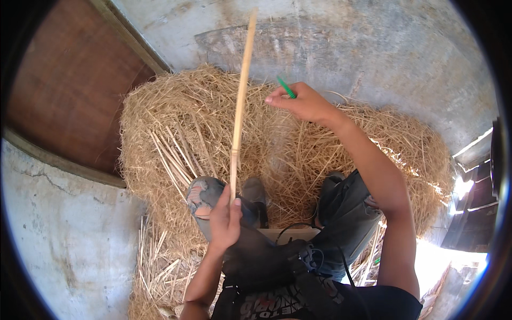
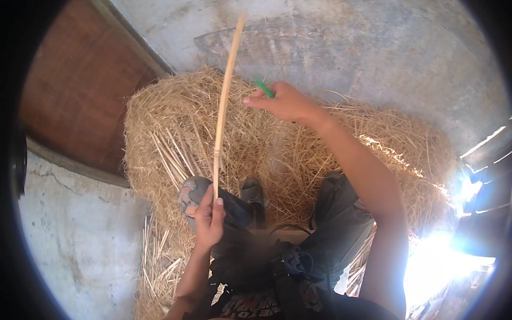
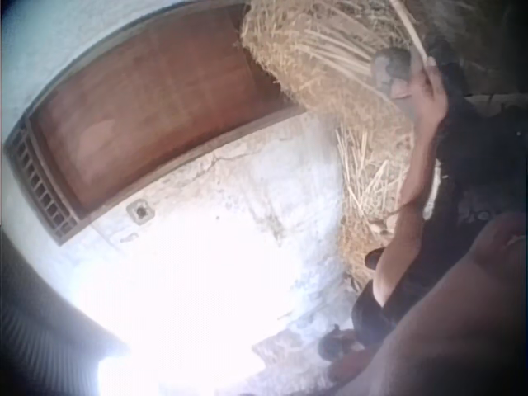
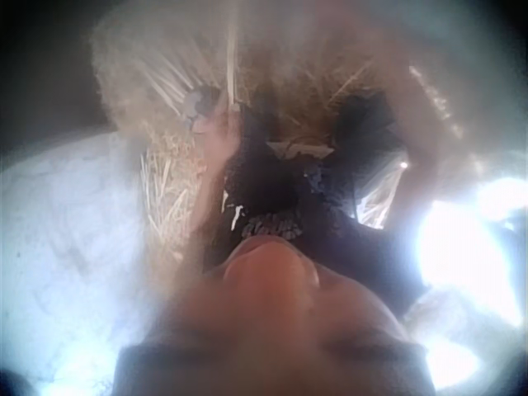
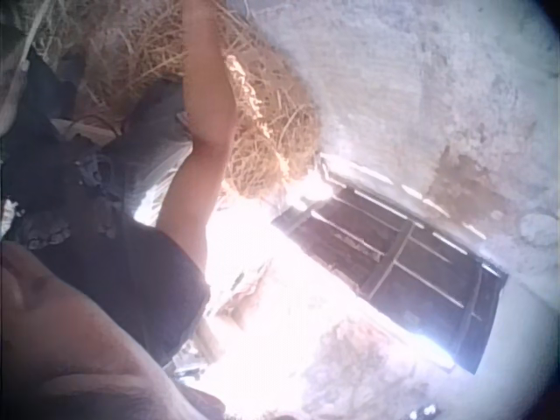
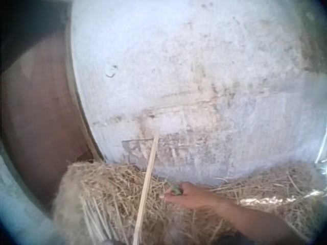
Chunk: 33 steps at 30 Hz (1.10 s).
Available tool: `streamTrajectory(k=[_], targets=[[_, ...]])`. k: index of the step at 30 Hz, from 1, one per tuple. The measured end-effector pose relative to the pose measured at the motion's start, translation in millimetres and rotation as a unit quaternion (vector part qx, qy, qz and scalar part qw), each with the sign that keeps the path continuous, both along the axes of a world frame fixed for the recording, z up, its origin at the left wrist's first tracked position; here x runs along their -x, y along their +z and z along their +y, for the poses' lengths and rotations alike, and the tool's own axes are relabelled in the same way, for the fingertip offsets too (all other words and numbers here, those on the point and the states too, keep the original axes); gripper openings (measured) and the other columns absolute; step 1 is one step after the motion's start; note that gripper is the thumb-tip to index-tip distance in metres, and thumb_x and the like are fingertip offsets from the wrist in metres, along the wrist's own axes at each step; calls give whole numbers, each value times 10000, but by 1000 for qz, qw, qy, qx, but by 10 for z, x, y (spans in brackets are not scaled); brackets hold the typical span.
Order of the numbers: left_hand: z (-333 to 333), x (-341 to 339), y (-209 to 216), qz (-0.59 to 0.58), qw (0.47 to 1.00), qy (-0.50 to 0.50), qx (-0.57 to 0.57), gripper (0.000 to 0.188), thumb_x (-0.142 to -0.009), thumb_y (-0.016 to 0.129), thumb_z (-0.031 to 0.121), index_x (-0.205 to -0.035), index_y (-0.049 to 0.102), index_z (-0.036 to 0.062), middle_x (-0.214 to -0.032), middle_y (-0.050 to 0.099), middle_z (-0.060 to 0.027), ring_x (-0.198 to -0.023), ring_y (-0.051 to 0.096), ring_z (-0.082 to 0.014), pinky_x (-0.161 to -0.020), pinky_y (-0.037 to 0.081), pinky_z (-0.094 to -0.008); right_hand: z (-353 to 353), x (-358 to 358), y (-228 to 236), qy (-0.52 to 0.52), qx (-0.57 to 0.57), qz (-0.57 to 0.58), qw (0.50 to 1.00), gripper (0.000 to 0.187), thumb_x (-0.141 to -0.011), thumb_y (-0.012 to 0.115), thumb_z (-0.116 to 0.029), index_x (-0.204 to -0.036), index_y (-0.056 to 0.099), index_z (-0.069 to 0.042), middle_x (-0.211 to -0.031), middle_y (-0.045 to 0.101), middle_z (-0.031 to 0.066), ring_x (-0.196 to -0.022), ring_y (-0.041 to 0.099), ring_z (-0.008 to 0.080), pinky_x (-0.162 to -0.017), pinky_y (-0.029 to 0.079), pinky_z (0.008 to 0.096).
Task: The person uses a small utility knife to scrape and smooth the surface of a long, thin bamboo strip. They work by hand, repeatedly pulling the blade along the length of the wood while sitting over a large pile of straw.
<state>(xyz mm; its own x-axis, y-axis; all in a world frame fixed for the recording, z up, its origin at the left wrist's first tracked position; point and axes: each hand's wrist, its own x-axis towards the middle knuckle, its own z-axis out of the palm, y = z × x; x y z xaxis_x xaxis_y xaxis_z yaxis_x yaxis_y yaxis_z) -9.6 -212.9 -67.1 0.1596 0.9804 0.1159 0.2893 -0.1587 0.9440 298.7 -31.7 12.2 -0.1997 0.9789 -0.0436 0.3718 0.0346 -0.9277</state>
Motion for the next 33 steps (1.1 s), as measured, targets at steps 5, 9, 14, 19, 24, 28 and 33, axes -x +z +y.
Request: streamTrajectory(k=[5,9,14,19,24,28,33], targets=[[4,-121,87,-16,998,-63,23,529,-1072,503,117,-1539,343,-75,-679,462,64,-554,406,-9,-497,327,-195,-19,158,-12,19,38,92,995,455,-951,727,-452,-1073,722,-14,-583,341,-102,-461,314,43,-441,232,270],[-12,-109,164,-32,996,-82,31,510,-1068,513,111,-1532,376,-52,-709,436,72,-589,391,-9,-526,324,-192,24,199,-8,17,53,144,988,396,-957,738,-388,-1032,722,1,-580,371,-99,-455,301,42,-432,230,265],[-13,28,20,-107,990,-54,80,493,-1073,503,126,-1521,392,-47,-617,406,76,-497,351,-7,-453,273,-196,62,108,-69,17,56,126,990,356,-959,741,-356,-937,717,-2,-576,412,-71,-453,304,51,-436,242,273],[71,372,100,-136,987,-11,89,432,-1073,504,150,-1473,483,-12,-594,395,82,-465,338,-10,-425,255,-199,23,-180,65,24,13,-56,998,365,-935,742,-404,-875,712,-45,-599,485,-19,-522,428,112,-530,370,350],[96,960,275,-145,984,21,99,426,-1067,521,221,-1415,530,-24,-579,327,95,-444,274,-15,-422,213,-205,139,-572,-17,-38,-43,-248,967,365,-936,722,-399,-889,713,-37,-687,606,88,-651,582,223,-659,463,427],[13,1508,348,-177,977,10,117,394,-1048,549,205,-1374,573,-14,-555,351,80,-435,267,-25,-418,209,-227,258,-985,-180,-143,-78,-322,933,330,-945,708,-376,-1008,736,-54,-822,684,146,-760,652,285,-716,500,453],[-144,1906,388,-140,979,13,150,406,-1031,585,213,-1359,574,-26,-550,332,68,-436,248,-39,-431,201,-235,337,-1469,-361,-254,-106,-359,892,316,-965,673,-363,-1157,737,-119,-971,731,146,-917,686,352,-803,531,485]])
